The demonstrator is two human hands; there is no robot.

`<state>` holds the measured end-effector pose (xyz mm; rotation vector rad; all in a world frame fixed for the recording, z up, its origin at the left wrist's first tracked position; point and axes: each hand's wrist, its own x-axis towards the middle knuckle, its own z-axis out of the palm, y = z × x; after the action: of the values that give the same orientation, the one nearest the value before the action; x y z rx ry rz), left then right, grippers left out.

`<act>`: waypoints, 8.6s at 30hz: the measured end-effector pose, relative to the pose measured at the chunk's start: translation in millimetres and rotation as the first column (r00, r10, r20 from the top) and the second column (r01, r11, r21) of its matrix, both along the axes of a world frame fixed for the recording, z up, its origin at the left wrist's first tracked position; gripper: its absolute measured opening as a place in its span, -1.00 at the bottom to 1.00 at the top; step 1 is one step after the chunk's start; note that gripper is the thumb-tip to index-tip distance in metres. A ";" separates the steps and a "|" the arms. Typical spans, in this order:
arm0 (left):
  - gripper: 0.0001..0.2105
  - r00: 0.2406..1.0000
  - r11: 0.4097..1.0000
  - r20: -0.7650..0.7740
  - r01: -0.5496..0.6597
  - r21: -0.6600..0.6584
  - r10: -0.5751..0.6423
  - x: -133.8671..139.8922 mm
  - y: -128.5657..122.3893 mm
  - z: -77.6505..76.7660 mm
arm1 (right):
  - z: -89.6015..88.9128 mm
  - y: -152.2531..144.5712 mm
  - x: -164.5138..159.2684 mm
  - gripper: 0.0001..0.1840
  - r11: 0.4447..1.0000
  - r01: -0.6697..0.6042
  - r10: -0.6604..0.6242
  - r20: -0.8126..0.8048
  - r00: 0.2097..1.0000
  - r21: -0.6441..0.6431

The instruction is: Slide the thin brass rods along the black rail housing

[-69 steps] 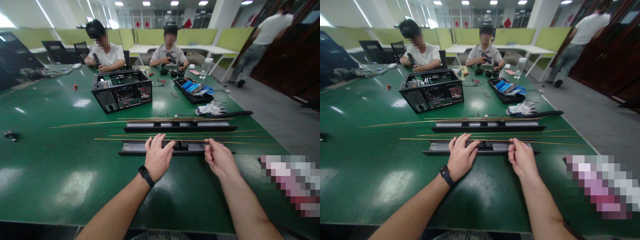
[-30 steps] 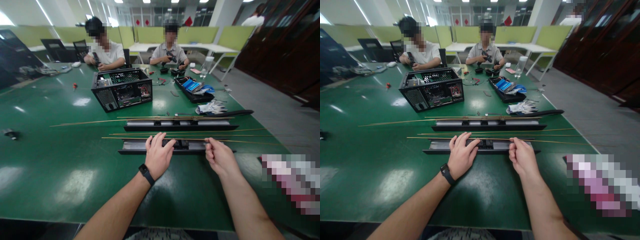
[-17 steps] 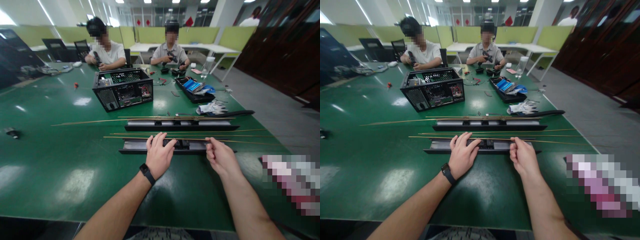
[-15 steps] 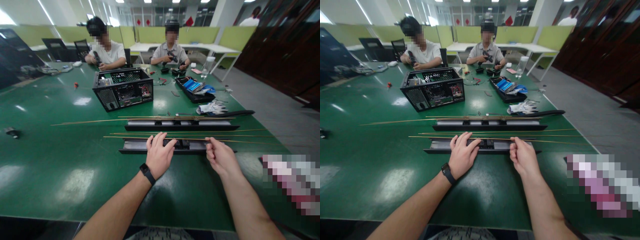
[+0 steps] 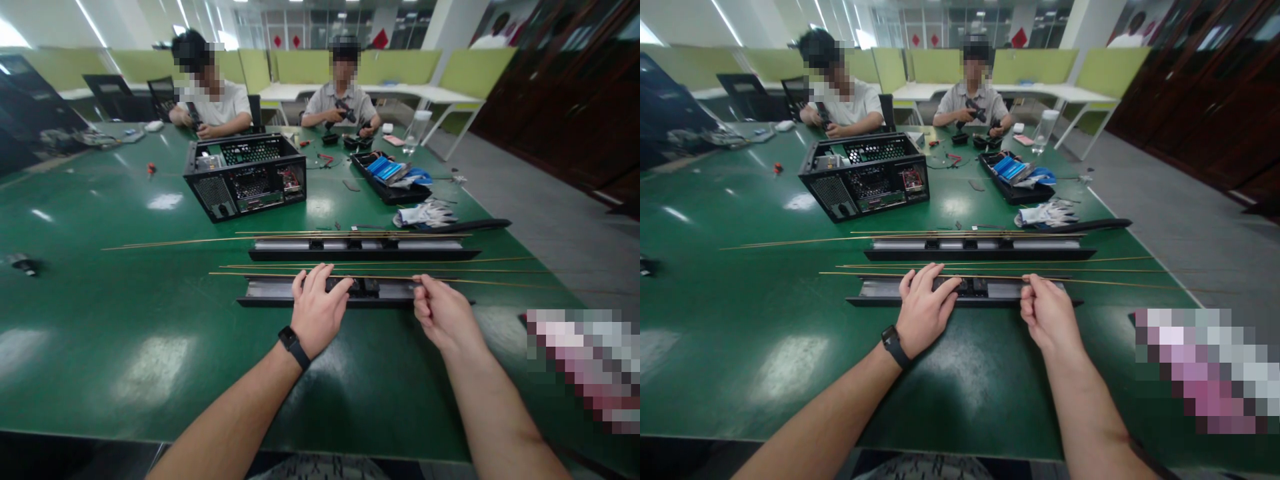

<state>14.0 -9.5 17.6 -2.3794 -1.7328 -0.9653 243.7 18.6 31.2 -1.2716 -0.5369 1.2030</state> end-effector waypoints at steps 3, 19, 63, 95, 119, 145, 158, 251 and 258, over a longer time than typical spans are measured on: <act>-0.73 1.000 1.000 0.001 -0.003 -0.004 0.003 -0.1 0.2 -0.6 | -0.3 0.5 1.2 -0.87 1.000 0.023 -0.023 0.004 1.000 0.002; -0.73 1.000 1.000 -0.002 -0.005 0.002 0.005 0.4 0.3 -0.1 | 0.1 -0.7 -0.6 -0.77 0.999 -0.047 0.047 -0.006 0.999 -0.012; -0.73 1.000 1.000 0.000 0.000 0.004 0.000 -0.6 1.1 -1.8 | -3.1 3.3 7.6 -0.90 0.999 0.018 -0.018 0.026 1.000 -0.029; -0.72 1.000 1.000 -0.008 -0.001 -0.005 0.001 -0.8 1.1 -1.2 | 5.7 4.1 10.1 -0.90 0.996 0.069 -0.070 -0.013 0.997 -0.059; -0.72 1.000 1.000 0.000 -0.004 0.005 0.004 -0.8 0.3 -0.3 | 1.6 0.1 3.2 -0.86 0.998 -0.056 0.057 0.014 0.998 -0.039; -0.72 1.000 1.000 0.006 -0.002 0.009 0.002 0.2 1.0 -0.4 | -0.4 -0.2 2.2 -0.77 0.999 -0.041 0.041 0.009 0.999 -0.014; -0.72 1.000 1.000 0.003 0.000 0.002 0.000 -0.2 1.1 -0.1 | 1.7 -1.3 0.4 -0.74 1.000 -0.017 0.018 0.007 1.000 -0.015; -0.73 1.000 1.000 -0.004 0.003 -0.002 -0.003 -1.2 0.4 0.0 | 5.1 1.2 8.8 -0.91 0.995 0.095 -0.093 0.044 0.995 -0.045; -0.72 1.000 1.000 0.000 0.004 -0.002 -0.004 -1.0 0.3 0.4 | 4.1 1.7 7.9 -0.86 0.995 0.089 -0.087 0.060 0.994 -0.034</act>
<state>13.0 -9.2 18.1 -2.3852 -1.7302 -0.9643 251.6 20.3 35.3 -1.3514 -0.4985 1.1089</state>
